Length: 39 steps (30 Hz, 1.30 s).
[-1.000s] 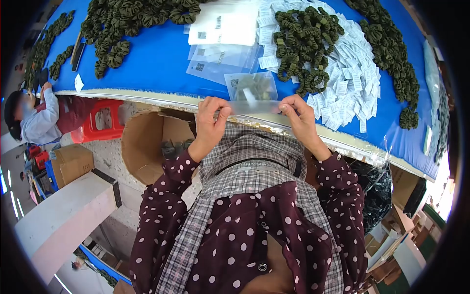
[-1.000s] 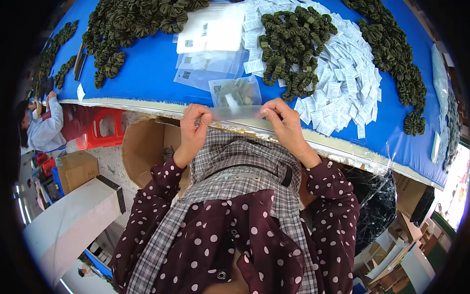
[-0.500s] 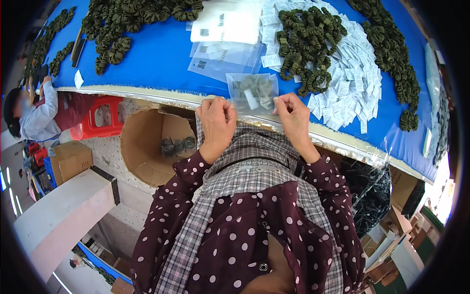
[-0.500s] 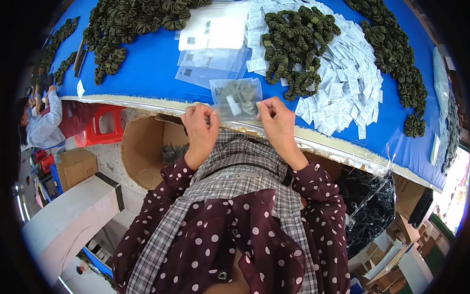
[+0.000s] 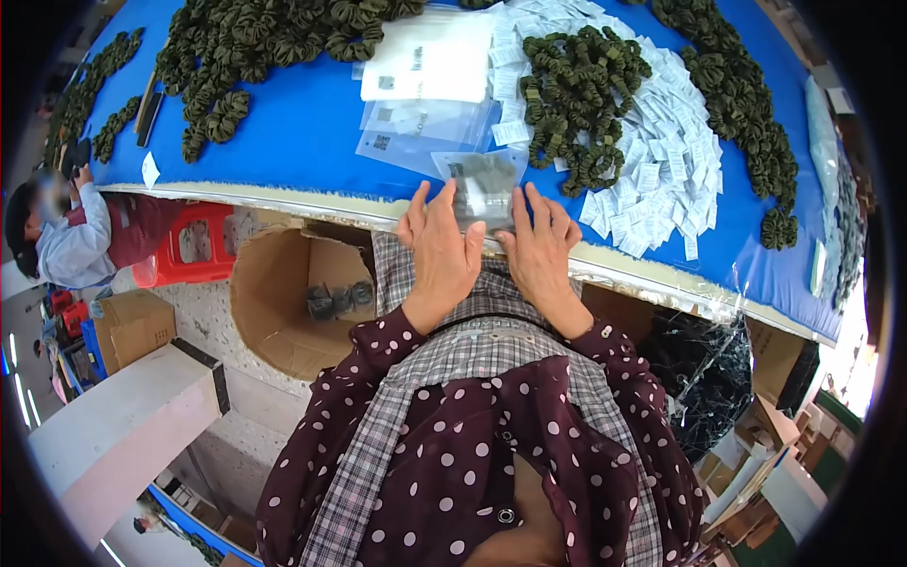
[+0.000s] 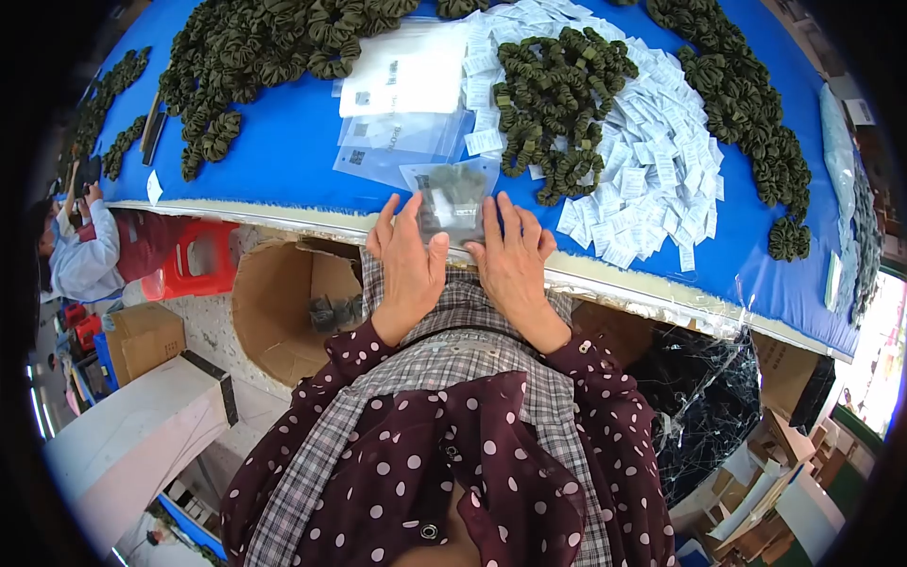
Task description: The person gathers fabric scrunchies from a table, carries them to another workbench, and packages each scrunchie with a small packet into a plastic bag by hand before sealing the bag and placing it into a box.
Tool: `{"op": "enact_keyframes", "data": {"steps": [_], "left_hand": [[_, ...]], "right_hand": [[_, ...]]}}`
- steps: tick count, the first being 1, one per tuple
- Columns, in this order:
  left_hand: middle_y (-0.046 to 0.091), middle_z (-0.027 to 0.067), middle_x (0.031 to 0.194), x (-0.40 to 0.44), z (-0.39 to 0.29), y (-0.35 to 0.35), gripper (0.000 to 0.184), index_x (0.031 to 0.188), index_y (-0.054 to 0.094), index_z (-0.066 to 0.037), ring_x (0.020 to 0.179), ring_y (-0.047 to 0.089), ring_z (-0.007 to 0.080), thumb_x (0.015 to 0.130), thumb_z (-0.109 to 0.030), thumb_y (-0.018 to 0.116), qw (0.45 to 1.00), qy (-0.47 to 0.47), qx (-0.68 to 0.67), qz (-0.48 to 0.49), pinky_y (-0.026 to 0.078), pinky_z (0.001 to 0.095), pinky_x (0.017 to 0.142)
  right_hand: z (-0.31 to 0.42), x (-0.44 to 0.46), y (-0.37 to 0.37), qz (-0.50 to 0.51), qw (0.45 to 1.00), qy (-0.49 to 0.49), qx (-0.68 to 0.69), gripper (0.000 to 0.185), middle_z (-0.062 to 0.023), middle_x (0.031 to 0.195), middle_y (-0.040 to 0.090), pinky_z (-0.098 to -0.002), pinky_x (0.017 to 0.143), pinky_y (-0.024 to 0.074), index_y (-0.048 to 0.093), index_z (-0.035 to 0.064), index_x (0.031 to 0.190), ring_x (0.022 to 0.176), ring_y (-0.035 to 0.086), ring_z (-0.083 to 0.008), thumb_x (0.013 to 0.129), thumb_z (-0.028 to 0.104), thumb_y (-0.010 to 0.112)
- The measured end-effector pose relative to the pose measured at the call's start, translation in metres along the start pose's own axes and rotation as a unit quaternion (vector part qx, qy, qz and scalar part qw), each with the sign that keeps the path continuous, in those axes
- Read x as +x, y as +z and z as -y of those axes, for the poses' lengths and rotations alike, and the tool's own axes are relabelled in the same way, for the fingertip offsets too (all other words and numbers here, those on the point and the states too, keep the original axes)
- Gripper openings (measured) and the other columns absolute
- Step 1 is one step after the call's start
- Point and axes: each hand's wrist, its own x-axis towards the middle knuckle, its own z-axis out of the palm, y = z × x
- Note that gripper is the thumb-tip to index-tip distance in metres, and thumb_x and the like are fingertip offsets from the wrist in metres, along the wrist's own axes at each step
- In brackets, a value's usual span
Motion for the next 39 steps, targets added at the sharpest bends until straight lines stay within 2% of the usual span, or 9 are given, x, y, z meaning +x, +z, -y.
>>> {"op": "enact_keyframes", "data": {"steps": [5, 10, 12, 16, 20, 26, 30, 36, 39], "left_hand": [[0.057, 0.0135, 0.123, 0.013, 0.013, -0.009, 0.047, 0.133, 0.052, -0.003, 0.117, 0.055, 0.0296, 0.087, -0.007, 0.064, 0.866, -0.195, -0.461, -0.013, 0.042, 0.0426, 0.103], [0.066, 0.0105, 0.116, 0.007, 0.109, -0.142, 0.044, 0.125, 0.061, -0.004, 0.1, 0.063, 0.0213, 0.082, -0.002, 0.068, 0.851, -0.201, -0.389, 0.289, 0.055, 0.0368, 0.087], [0.07, 0.0113, 0.109, 0.005, 0.135, -0.19, 0.043, 0.125, 0.062, -0.002, 0.093, 0.066, 0.0232, 0.082, -0.004, 0.069, 0.836, -0.311, -0.177, 0.416, 0.055, 0.0357, 0.082], [0.071, 0.0147, 0.105, 0.026, 0.164, -0.181, 0.042, 0.125, 0.062, -0.001, 0.091, 0.067, 0.031, 0.084, -0.007, 0.069, 0.956, -0.199, 0.021, 0.213, 0.054, 0.0397, 0.081], [0.058, 0.0176, 0.137, 0.105, 0.291, -0.114, 0.065, 0.143, 0.049, -0.008, 0.119, 0.057, 0.0417, 0.086, -0.022, 0.076, 0.972, -0.082, 0.208, -0.068, 0.044, 0.0493, 0.101], [0.065, 0.0188, 0.123, 0.166, 0.339, -0.067, 0.05, 0.133, 0.058, -0.007, 0.109, 0.061, 0.0379, 0.094, -0.036, 0.07, 0.928, -0.191, 0.313, -0.065, 0.049, 0.048, 0.092], [0.068, 0.0148, 0.111, 0.151, 0.286, -0.07, 0.041, 0.126, 0.061, -0.004, 0.096, 0.063, 0.0293, 0.099, -0.035, 0.065, 0.971, -0.209, -0.005, -0.112, 0.051, 0.0404, 0.087], [0.059, 0.0029, 0.085, 0.102, 0.157, -0.057, 0.024, 0.107, 0.06, -0.004, 0.076, 0.054, 0.0127, 0.106, -0.029, 0.058, 0.829, -0.269, -0.468, -0.147, 0.048, 0.0275, 0.069], [0.059, 0.0032, 0.085, 0.085, 0.101, -0.043, 0.021, 0.104, 0.059, -0.006, 0.073, 0.054, 0.0111, 0.107, -0.027, 0.057, 0.726, -0.306, -0.613, -0.064, 0.049, 0.0275, 0.063]], "right_hand": [[-0.008, 0.009, -0.01, -0.017, 0.986, -0.08, 0.143, 0.043, -0.0089, 0.138, 0.056, -0.0437, 0.098, 0.0308, 0.064, 0.0091, 0.13, 0.115, 0.049, -0.0266, 0.093, 0.031, 0.067], [-0.034, 0.087, -0.024, -0.13, 0.977, -0.084, 0.147, 0.02, -0.0067, 0.11, 0.063, -0.0398, 0.088, 0.0353, 0.069, 0.0067, 0.1, 0.103, 0.05, -0.0267, 0.088, 0.022, 0.069], [-0.041, 0.106, -0.008, -0.103, 0.986, -0.091, 0.093, 0.019, -0.0066, 0.107, 0.062, -0.0395, 0.087, 0.0355, 0.068, 0.0077, 0.102, 0.101, 0.049, -0.0265, 0.086, 0.019, 0.069], [-0.038, 0.135, 0.019, -0.025, 0.989, -0.127, -0.069, 0.026, -0.0063, 0.1, 0.06, -0.0385, 0.085, 0.0362, 0.064, 0.0106, 0.107, 0.096, 0.049, -0.0258, 0.082, 0.011, 0.072], [-0.041, 0.132, 0.02, -0.091, 0.989, -0.102, -0.047, 0.012, -0.0081, 0.083, 0.05, -0.0382, 0.079, 0.0377, 0.06, 0.0093, 0.084, 0.083, 0.046, -0.0245, 0.081, 0.016, 0.07], [-0.046, 0.123, 0.025, -0.058, 0.968, -0.158, -0.184, 0.012, -0.0092, 0.088, 0.056, -0.0346, 0.079, 0.0377, 0.063, 0.0071, 0.089, 0.084, 0.048, -0.0245, 0.083, 0.015, 0.07], [-0.054, 0.118, -0.009, -0.161, 0.955, 0.033, 0.245, 0.016, -0.0096, 0.098, 0.061, -0.0317, 0.078, 0.0409, 0.065, 0.0081, 0.097, 0.087, 0.052, -0.0262, 0.083, 0.008, 0.072], [-0.06, 0.095, -0.029, -0.1, 0.948, 0.162, 0.255, 0.012, -0.0101, 0.101, 0.063, -0.0323, 0.076, 0.0441, 0.067, 0.0056, 0.096, 0.084, 0.054, -0.0269, 0.085, 0.005, 0.07], [-0.044, 0.096, 0.0, -0.125, 0.986, 0.108, 0.007, 0.012, -0.0098, 0.098, 0.064, -0.0344, 0.08, 0.0441, 0.065, 0.0026, 0.098, 0.086, 0.054, -0.0268, 0.087, 0.007, 0.069]]}}
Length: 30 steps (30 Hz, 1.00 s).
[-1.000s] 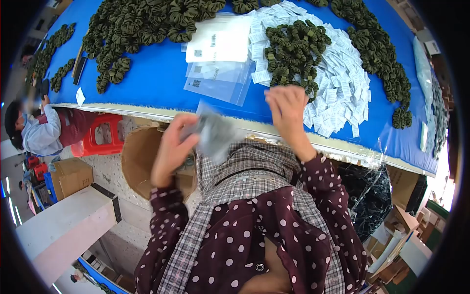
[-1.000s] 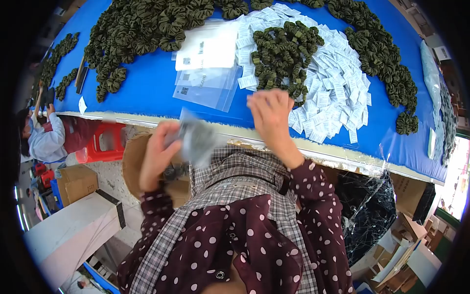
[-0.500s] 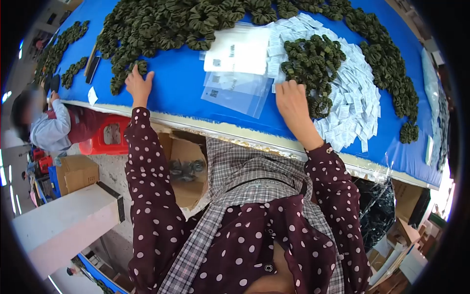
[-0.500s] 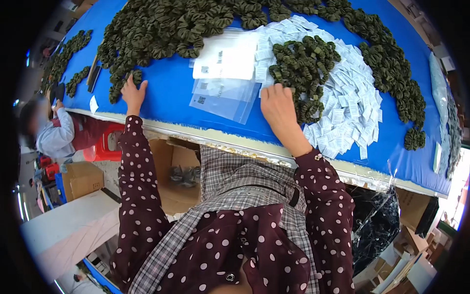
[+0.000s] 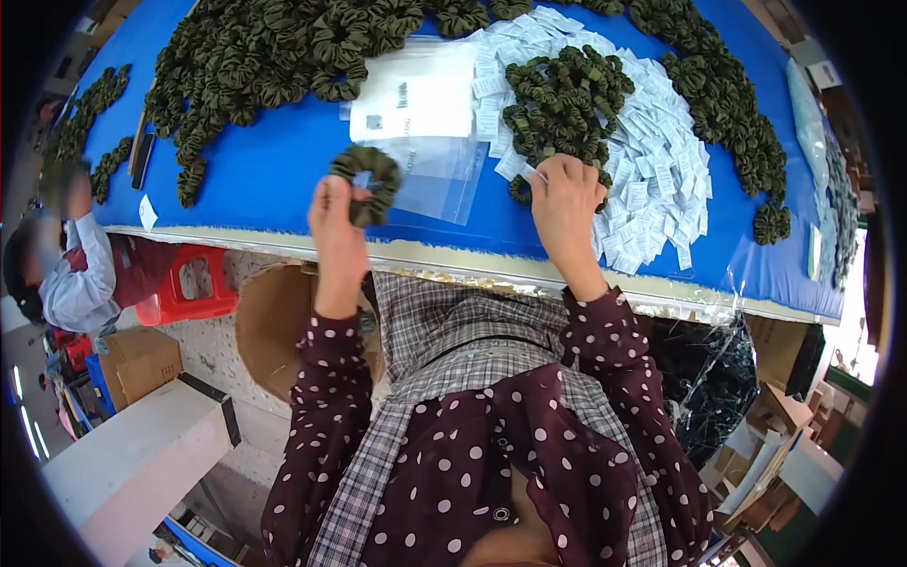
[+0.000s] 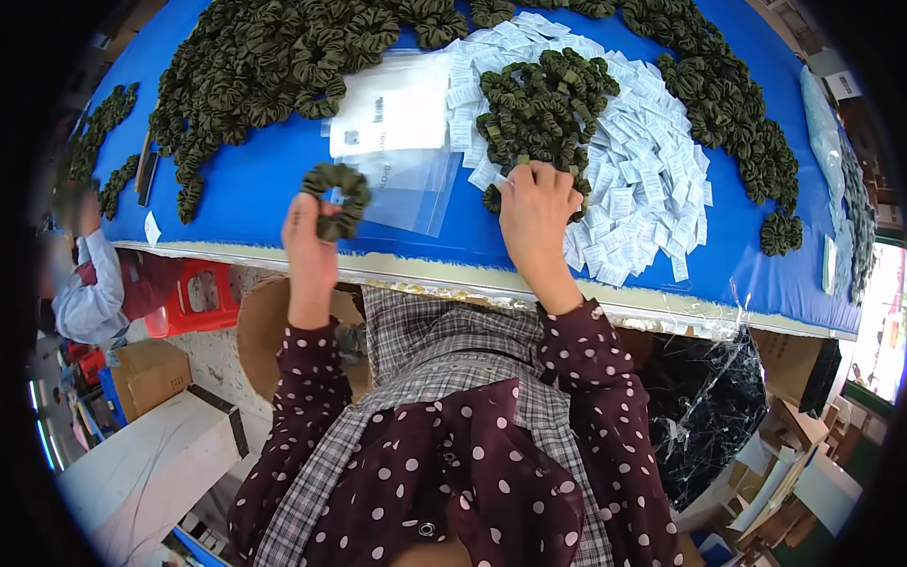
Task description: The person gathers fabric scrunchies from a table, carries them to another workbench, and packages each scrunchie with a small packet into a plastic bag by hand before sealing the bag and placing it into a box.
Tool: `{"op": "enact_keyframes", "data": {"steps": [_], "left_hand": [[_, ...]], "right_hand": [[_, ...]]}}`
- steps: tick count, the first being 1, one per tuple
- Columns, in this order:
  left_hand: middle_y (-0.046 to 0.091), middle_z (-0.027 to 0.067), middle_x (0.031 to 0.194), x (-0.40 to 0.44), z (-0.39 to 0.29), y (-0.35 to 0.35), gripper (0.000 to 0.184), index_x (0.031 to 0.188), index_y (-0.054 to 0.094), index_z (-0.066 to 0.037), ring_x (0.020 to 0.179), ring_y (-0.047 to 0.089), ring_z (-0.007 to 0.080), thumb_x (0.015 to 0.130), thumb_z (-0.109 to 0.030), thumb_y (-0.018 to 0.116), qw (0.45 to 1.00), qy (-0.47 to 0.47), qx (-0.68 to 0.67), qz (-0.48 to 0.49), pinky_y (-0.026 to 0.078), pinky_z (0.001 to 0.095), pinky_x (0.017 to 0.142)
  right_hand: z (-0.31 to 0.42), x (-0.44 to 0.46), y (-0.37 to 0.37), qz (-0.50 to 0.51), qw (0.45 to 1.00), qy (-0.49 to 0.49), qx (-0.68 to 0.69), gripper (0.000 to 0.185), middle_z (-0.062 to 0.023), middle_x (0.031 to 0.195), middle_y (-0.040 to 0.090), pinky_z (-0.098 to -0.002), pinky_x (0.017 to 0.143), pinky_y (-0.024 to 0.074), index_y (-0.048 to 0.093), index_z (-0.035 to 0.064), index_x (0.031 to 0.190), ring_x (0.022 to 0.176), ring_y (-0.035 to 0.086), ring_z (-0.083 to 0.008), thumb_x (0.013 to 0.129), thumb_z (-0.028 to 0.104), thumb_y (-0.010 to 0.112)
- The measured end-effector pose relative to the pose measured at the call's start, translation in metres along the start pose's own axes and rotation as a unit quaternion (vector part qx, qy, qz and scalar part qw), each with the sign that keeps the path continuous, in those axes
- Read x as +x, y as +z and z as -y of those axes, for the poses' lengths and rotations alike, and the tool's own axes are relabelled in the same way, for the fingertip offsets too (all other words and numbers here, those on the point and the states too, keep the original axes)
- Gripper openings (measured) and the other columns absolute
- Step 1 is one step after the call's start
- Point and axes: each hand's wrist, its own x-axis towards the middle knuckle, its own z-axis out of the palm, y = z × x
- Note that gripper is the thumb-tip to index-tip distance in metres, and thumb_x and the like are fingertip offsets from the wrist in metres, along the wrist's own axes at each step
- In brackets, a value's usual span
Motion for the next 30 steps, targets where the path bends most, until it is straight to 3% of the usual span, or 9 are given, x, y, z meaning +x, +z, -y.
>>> {"op": "enact_keyframes", "data": {"steps": [2, 7, 8, 11, 12, 16, 22, 27, 30], "left_hand": [[0.06, 0.0035, 0.087, -0.013, 0.014, 0.019, 0.021, 0.106, 0.059, -0.006, 0.074, 0.056, 0.0115, 0.108, -0.027, 0.056, 0.998, -0.042, -0.049, 0.018, 0.051, 0.028, 0.065], [0.061, 0.0057, 0.097, -0.033, 0.03, 0.045, 0.021, 0.117, 0.056, -0.005, 0.083, 0.058, 0.0124, 0.108, -0.025, 0.054, 0.993, -0.077, -0.072, 0.056, 0.053, 0.0279, 0.074], [0.061, 0.0059, 0.099, -0.035, 0.032, 0.049, 0.024, 0.119, 0.056, -0.005, 0.087, 0.06, 0.0134, 0.108, -0.026, 0.055, 0.991, -0.086, -0.072, 0.067, 0.054, 0.0284, 0.076], [0.063, 0.0066, 0.107, -0.041, 0.037, 0.061, 0.033, 0.126, 0.054, -0.004, 0.099, 0.064, 0.0163, 0.106, -0.03, 0.059, 0.986, -0.111, -0.074, 0.097, 0.055, 0.03, 0.085], [0.063, 0.0066, 0.107, -0.044, 0.039, 0.064, 0.033, 0.126, 0.054, -0.004, 0.099, 0.064, 0.0163, 0.106, -0.03, 0.059, 0.987, -0.111, -0.073, 0.095, 0.055, 0.03, 0.085], [0.061, 0.0087, 0.118, -0.061, 0.042, 0.077, 0.044, 0.134, 0.05, -0.002, 0.103, 0.062, 0.0161, 0.104, -0.032, 0.063, 0.965, -0.15, -0.108, 0.184, 0.052, 0.0303, 0.091], [0.056, 0.0099, 0.118, -0.08, 0.046, 0.086, 0.044, 0.138, 0.045, -0.002, 0.101, 0.056, 0.0143, 0.106, -0.028, 0.059, 0.981, -0.096, 0.016, 0.169, 0.049, 0.0285, 0.089], [0.054, 0.0105, 0.123, -0.088, 0.053, 0.091, 0.039, 0.137, 0.046, -0.002, 0.107, 0.054, 0.0165, 0.107, -0.026, 0.056, 0.985, -0.019, -0.022, 0.168, 0.046, 0.0306, 0.094], [0.053, 0.0112, 0.126, -0.098, 0.064, 0.091, 0.039, 0.136, 0.045, -0.003, 0.107, 0.053, 0.0186, 0.107, -0.026, 0.056, 0.988, -0.015, 0.012, 0.151, 0.044, 0.033, 0.096]], "right_hand": [[0.002, 0.0, 0.003, -0.018, 0.996, -0.032, -0.076, 0.013, -0.0097, 0.097, 0.064, -0.0351, 0.081, 0.0441, 0.065, 0.0016, 0.099, 0.087, 0.054, -0.0267, 0.088, 0.007, 0.069], [-0.014, 0.0, -0.014, -0.035, 0.994, -0.01, 0.105, 0.012, -0.0088, 0.102, 0.066, -0.0338, 0.084, 0.0452, 0.065, 0.0009, 0.099, 0.09, 0.056, -0.024, 0.089, 0.007, 0.069], [-0.015, 0.001, -0.024, -0.003, 0.979, 0.041, 0.202, 0.012, -0.0088, 0.104, 0.066, -0.0338, 0.086, 0.0452, 0.064, 0.001, 0.099, 0.092, 0.057, -0.0236, 0.09, 0.007, 0.069], [-0.012, 0.006, -0.055, 0.095, 0.855, 0.186, 0.474, 0.01, -0.0087, 0.111, 0.067, -0.0338, 0.09, 0.045, 0.064, 0.0013, 0.098, 0.098, 0.058, -0.0224, 0.091, 0.007, 0.069], [-0.008, 0.006, -0.06, 0.096, 0.854, 0.186, 0.476, 0.01, -0.0087, 0.111, 0.067, -0.0338, 0.09, 0.045, 0.064, 0.0013, 0.098, 0.098, 0.058, -0.0224, 0.091, 0.007, 0.069], [0.023, 0.002, -0.069, 0.135, 0.748, 0.163, 0.63, 0.008, -0.009, 0.114, 0.067, -0.0302, 0.087, 0.0462, 0.063, 0.0019, 0.096, 0.094, 0.058, -0.0183, 0.093, 0.008, 0.068], [0.034, -0.014, -0.042, 0.141, 0.854, 0.031, 0.5, 0.008, -0.009, 0.112, 0.067, -0.0254, 0.081, 0.0466, 0.062, 0.0028, 0.095, 0.087, 0.058, -0.014, 0.095, 0.009, 0.068], [0.039, -0.04, -0.034, 0.148, 0.861, 0.13, 0.47, 0.008, -0.0051, 0.102, 0.065, -0.0215, 0.073, 0.0445, 0.062, 0.0054, 0.096, 0.08, 0.053, -0.0093, 0.095, 0.01, 0.068], [0.045, -0.048, -0.041, 0.19, 0.752, 0.253, 0.578, 0.008, -0.0019, 0.094, 0.061, -0.0214, 0.072, 0.0428, 0.061, 0.0064, 0.097, 0.079, 0.051, -0.0084, 0.095, 0.01, 0.068]]}}
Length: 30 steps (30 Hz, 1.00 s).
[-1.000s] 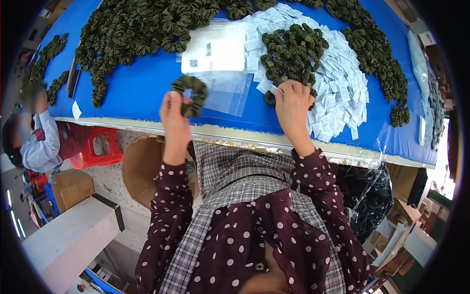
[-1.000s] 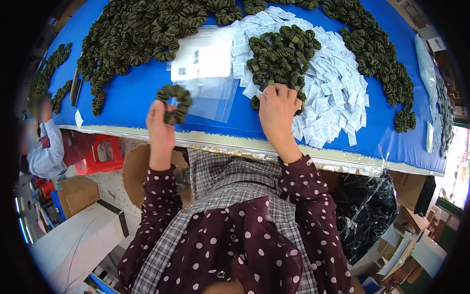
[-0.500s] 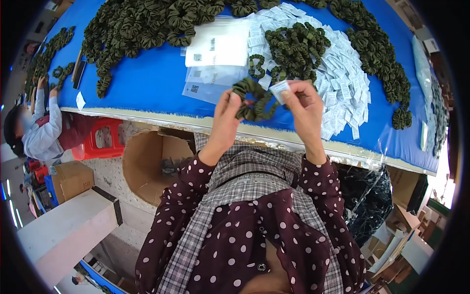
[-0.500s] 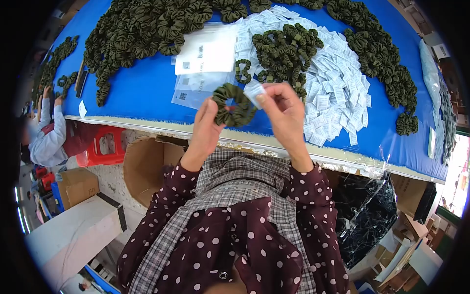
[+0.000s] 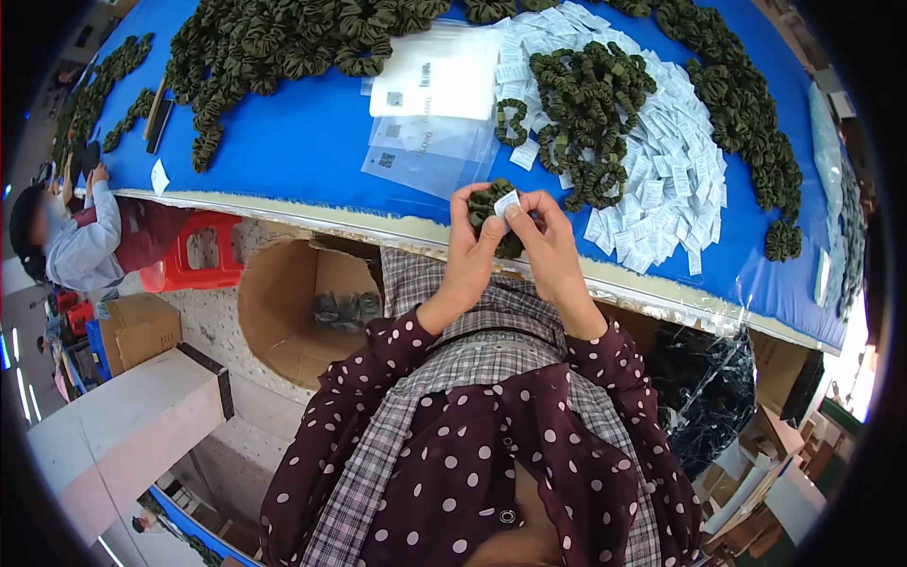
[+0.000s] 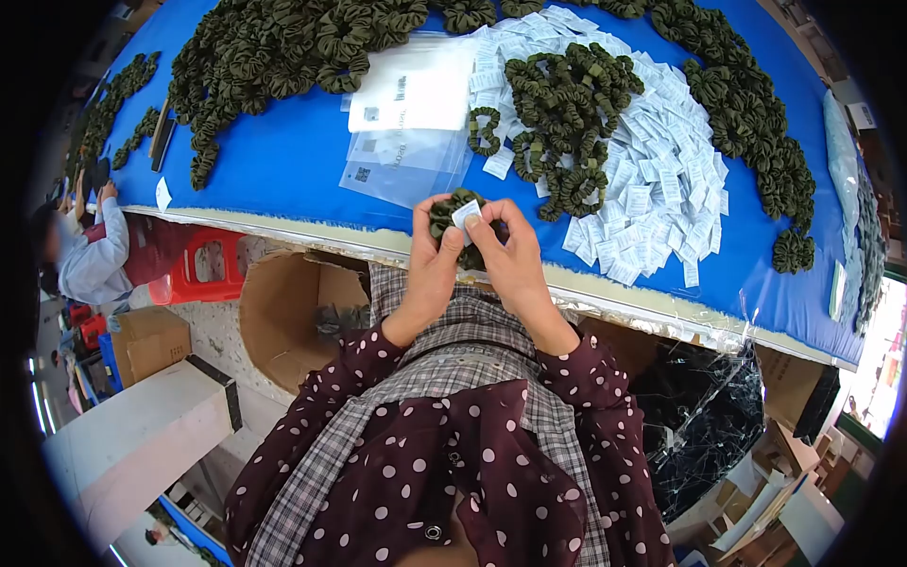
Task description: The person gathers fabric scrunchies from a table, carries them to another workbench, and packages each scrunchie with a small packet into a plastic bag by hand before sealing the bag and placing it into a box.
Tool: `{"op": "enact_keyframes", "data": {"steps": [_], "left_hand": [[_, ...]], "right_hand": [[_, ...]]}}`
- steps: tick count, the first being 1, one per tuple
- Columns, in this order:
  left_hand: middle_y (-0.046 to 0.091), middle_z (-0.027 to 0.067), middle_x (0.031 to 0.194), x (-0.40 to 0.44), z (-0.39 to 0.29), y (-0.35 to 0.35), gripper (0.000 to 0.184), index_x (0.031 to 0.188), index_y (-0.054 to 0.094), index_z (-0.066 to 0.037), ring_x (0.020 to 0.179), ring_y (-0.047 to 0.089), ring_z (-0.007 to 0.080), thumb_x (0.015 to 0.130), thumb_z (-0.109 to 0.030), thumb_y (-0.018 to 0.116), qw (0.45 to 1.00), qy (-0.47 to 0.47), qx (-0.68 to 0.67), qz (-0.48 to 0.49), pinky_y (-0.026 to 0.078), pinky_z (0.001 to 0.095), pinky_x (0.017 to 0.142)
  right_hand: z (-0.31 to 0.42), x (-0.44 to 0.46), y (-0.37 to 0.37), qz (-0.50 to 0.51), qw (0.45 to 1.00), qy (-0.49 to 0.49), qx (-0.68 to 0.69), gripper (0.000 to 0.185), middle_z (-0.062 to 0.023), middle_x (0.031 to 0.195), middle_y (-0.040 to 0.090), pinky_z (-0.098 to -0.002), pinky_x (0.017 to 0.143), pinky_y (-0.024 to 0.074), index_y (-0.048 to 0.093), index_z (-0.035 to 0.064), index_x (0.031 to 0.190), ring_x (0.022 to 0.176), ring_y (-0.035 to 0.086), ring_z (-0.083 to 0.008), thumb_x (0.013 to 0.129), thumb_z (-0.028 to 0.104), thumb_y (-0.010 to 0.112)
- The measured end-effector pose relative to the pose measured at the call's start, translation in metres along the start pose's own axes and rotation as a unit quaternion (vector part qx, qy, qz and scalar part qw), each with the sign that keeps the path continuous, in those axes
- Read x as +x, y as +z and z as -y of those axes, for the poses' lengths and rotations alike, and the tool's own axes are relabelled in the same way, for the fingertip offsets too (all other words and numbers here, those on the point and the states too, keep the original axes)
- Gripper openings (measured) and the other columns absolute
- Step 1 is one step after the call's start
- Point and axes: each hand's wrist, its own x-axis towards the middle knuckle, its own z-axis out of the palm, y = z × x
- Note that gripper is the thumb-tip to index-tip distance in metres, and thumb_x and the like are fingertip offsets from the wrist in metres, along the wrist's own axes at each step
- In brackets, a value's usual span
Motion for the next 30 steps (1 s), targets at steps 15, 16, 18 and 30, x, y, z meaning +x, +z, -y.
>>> {"op": "enact_keyframes", "data": {"steps": [15, 16, 18, 30], "left_hand": [[0.055, 0.0063, 0.097, 0.052, -0.006, -0.069, 0.024, 0.105, 0.069, -0.007, 0.089, 0.054, 0.0268, 0.082, -0.008, 0.074, 0.787, 0.221, 0.575, -0.008, 0.045, 0.0378, 0.083], [0.056, 0.0059, 0.096, 0.048, -0.005, -0.068, 0.026, 0.105, 0.069, -0.007, 0.088, 0.054, 0.0271, 0.079, -0.006, 0.075, 0.789, 0.203, 0.579, -0.02, 0.046, 0.0382, 0.081], [0.056, 0.0054, 0.095, 0.05, -0.005, -0.067, 0.024, 0.103, 0.069, -0.007, 0.087, 0.055, 0.0266, 0.08, -0.007, 0.076, 0.793, 0.186, 0.58, -0.03, 0.046, 0.0375, 0.08], [0.056, 0.0053, 0.09, 0.065, -0.008, -0.06, 0.014, 0.087, 0.064, -0.007, 0.077, 0.056, 0.0261, 0.08, -0.007, 0.075, 0.772, 0.199, 0.602, -0.048, 0.048, 0.0364, 0.071]], "right_hand": [[-0.012, 0.059, 0.006, -0.059, 0.979, -0.094, -0.174, 0.027, -0.0079, 0.104, 0.066, -0.0265, 0.081, 0.0486, 0.062, 0.0013, 0.118, 0.088, 0.06, -0.0153, 0.093, 0.007, 0.069], [-0.015, 0.059, 0.01, -0.053, 0.968, -0.108, -0.222, 0.03, -0.0087, 0.106, 0.067, -0.0274, 0.083, 0.0493, 0.062, 0.0007, 0.121, 0.09, 0.061, -0.0167, 0.092, 0.008, 0.07], [-0.019, 0.058, 0.014, -0.054, 0.964, -0.103, -0.238, 0.032, -0.0092, 0.108, 0.067, -0.0282, 0.084, 0.0495, 0.061, 0.0004, 0.122, 0.092, 0.061, -0.0178, 0.092, 0.008, 0.07], [-0.028, 0.052, 0.011, -0.061, 0.949, -0.124, -0.285, 0.036, -0.011, 0.114, 0.068, -0.0309, 0.088, 0.0501, 0.061, -0.0001, 0.124, 0.098, 0.064, -0.0219, 0.091, 0.009, 0.071]]}}
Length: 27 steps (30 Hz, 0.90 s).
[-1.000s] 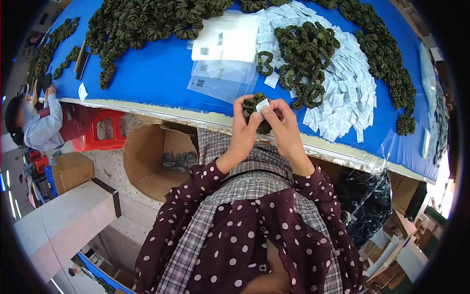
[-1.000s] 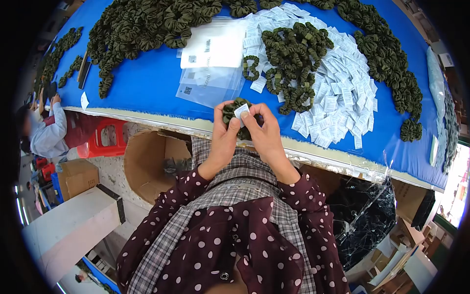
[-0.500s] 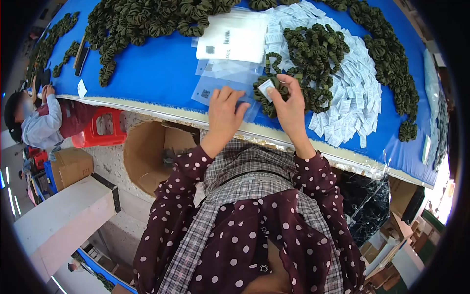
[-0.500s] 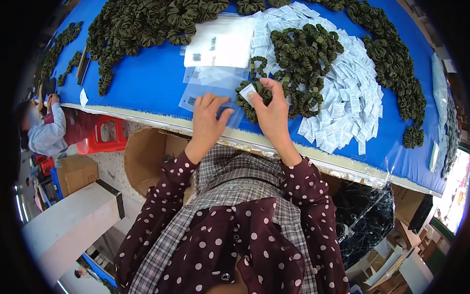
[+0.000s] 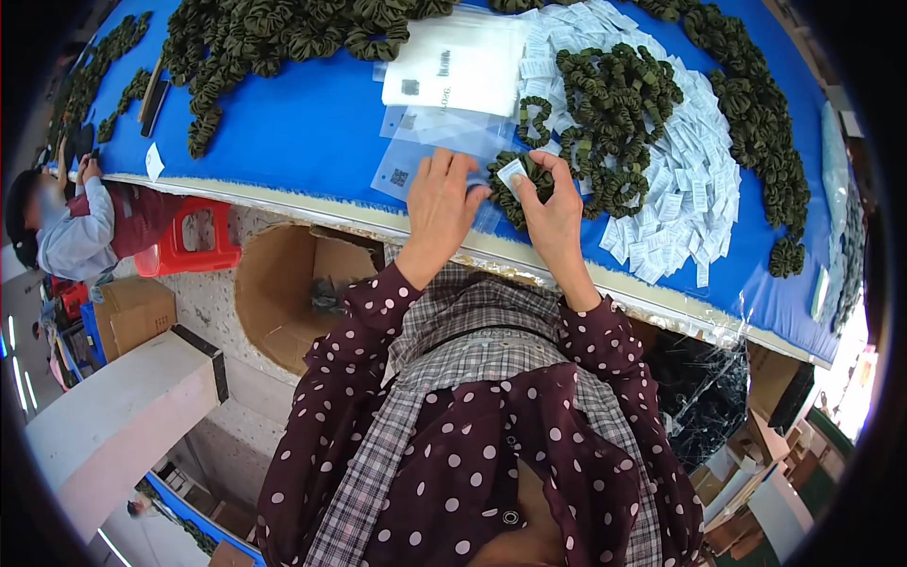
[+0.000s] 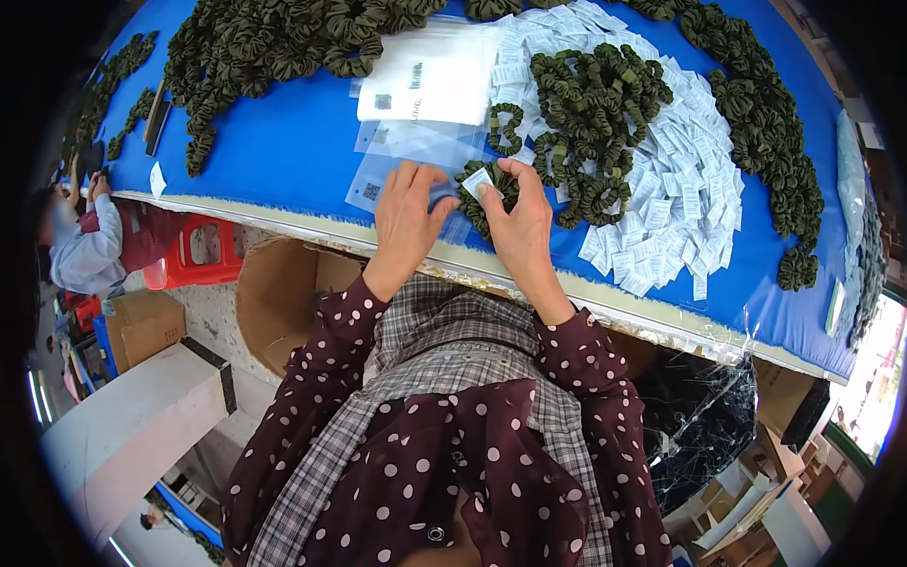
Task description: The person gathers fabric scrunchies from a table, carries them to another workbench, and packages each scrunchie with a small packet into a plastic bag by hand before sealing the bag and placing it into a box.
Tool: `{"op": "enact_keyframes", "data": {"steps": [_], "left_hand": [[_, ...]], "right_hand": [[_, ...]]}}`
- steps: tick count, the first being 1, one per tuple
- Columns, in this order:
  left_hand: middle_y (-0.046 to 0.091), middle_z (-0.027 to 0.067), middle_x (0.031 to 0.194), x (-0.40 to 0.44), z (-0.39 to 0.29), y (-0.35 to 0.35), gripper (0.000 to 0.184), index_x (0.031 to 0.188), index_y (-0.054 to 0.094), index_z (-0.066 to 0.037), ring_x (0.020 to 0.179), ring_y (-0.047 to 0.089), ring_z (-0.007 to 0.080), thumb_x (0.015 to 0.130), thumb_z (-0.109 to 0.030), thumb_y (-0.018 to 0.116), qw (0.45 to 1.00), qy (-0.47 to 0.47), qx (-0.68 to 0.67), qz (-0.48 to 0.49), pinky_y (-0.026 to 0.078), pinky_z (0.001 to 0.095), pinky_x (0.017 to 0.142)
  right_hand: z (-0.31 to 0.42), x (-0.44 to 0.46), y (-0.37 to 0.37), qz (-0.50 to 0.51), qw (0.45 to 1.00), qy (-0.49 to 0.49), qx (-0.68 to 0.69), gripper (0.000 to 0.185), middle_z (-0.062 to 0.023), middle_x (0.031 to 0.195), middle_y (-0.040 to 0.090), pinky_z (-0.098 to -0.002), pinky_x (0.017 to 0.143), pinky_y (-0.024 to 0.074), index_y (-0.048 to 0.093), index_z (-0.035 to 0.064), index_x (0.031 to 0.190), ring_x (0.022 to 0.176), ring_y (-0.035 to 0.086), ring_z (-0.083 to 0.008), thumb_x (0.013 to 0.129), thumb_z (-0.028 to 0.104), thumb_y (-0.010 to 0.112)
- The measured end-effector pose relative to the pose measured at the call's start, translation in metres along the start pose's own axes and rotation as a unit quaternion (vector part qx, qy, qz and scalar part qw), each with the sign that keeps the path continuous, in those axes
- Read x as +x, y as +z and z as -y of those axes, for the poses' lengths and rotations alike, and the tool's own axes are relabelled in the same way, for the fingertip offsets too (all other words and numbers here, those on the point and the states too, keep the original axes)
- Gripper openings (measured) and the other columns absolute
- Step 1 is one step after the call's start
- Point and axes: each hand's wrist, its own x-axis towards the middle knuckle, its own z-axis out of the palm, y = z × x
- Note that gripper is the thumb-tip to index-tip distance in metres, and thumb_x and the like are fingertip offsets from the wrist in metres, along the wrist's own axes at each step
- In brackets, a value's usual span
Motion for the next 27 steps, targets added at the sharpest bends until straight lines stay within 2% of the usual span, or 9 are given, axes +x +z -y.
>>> {"op": "enact_keyframes", "data": {"steps": [7, 11, 12, 16, 17, 21, 22, 27], "left_hand": [[0.055, 0.0062, 0.088, 0.001, 0.006, 0.007, 0.014, 0.088, 0.062, -0.007, 0.076, 0.055, 0.0266, 0.081, -0.006, 0.074, 0.999, -0.031, 0.012, -0.004, 0.047, 0.0364, 0.07], [0.055, 0.0055, 0.086, 0.002, -0.001, -0.002, 0.014, 0.088, 0.059, -0.007, 0.076, 0.053, 0.0266, 0.082, -0.007, 0.072, 0.985, -0.078, -0.151, -0.019, 0.045, 0.0355, 0.07], [0.055, 0.0055, 0.086, 0.0, -0.002, -0.003, 0.014, 0.088, 0.059, -0.007, 0.076, 0.053, 0.0266, 0.082, -0.007, 0.072, 0.986, -0.076, -0.15, -0.018, 0.045, 0.0355, 0.07], [0.056, 0.0065, 0.092, -0.007, -0.007, -0.002, 0.012, 0.09, 0.059, -0.006, 0.077, 0.052, 0.0258, 0.085, -0.005, 0.07, 0.989, 0.089, -0.109, -0.046, 0.045, 0.035, 0.071], [0.056, 0.0065, 0.092, -0.01, -0.008, -0.004, 0.012, 0.09, 0.059, -0.006, 0.077, 0.052, 0.0258, 0.085, -0.005, 0.07, 0.989, 0.091, -0.108, -0.047, 0.045, 0.035, 0.071], [0.057, 0.0081, 0.097, -0.02, -0.011, -0.009, 0.018, 0.102, 0.06, -0.005, 0.078, 0.053, 0.0252, 0.086, -0.004, 0.067, 0.986, 0.122, -0.027, -0.114, 0.045, 0.0342, 0.072], [0.057, 0.0083, 0.098, -0.023, -0.012, -0.009, 0.019, 0.104, 0.06, -0.005, 0.078, 0.053, 0.0251, 0.087, -0.003, 0.067, 0.984, 0.126, -0.016, -0.124, 0.045, 0.0341, 0.072], [0.057, 0.0108, 0.104, -0.042, -0.021, 0.004, 0.037, 0.123, 0.055, -0.003, 0.078, 0.053, 0.0236, 0.087, 0.0, 0.064, 0.986, 0.018, 0.026, -0.163, 0.045, 0.0342, 0.073]], "right_hand": [[0.002, -0.001, -0.003, 0.009, 1.0, -0.011, 0.011, 0.039, -0.0117, 0.116, 0.068, -0.0317, 0.09, 0.0499, 0.06, 0.0006, 0.127, 0.101, 0.063, -0.0225, 0.09, 0.008, 0.072], [0.011, -0.001, -0.008, 0.043, 0.997, -0.063, -0.029, 0.047, -0.0162, 0.125, 0.064, -0.0373, 0.097, 0.0502, 0.057, 0.0018, 0.133, 0.112, 0.062, -0.0288, 0.088, 0.007, 0.071], [0.012, 0.0, -0.009, 0.041, 0.997, -0.063, -0.028, 0.047, -0.0162, 0.125, 0.064, -0.0373, 0.097, 0.0502, 0.057, 0.0018, 0.133, 0.112, 0.062, -0.0288, 0.088, 0.007, 0.071], [0.013, 0.016, -0.006, 0.101, 0.978, -0.184, 0.004, 0.056, -0.016, 0.127, 0.062, -0.0381, 0.097, 0.05, 0.053, 0.0049, 0.14, 0.114, 0.06, -0.0292, 0.087, 0.007, 0.071], [0.013, 0.016, -0.006, 0.109, 0.973, -0.202, 0.009, 0.057, -0.0159, 0.127, 0.062, -0.0382, 0.097, 0.0499, 0.052, 0.0053, 0.141, 0.115, 0.06, -0.0292, 0.087, 0.007, 0.071], [0.012, 0.01, -0.006, 0.141, 0.984, -0.071, 0.081, 0.06, -0.0148, 0.134, 0.054, -0.0327, 0.099, 0.0453, 0.048, 0.0038, 0.146, 0.113, 0.056, -0.0244, 0.089, 0.004, 0.068], [0.011, 0.008, -0.006, 0.141, 0.984, -0.071, 0.081, 0.06, -0.0148, 0.134, 0.054, -0.0327, 0.099, 0.0453, 0.048, 0.0038, 0.146, 0.113, 0.056, -0.0244, 0.089, 0.004, 0.068], [0.0, -0.01, -0.005, 0.037, 0.983, -0.015, 0.179, 0.06, -0.0126, 0.126, 0.06, -0.0334, 0.094, 0.0488, 0.05, 0.0055, 0.144, 0.111, 0.059, -0.0243, 0.088, 0.007, 0.072]]}}
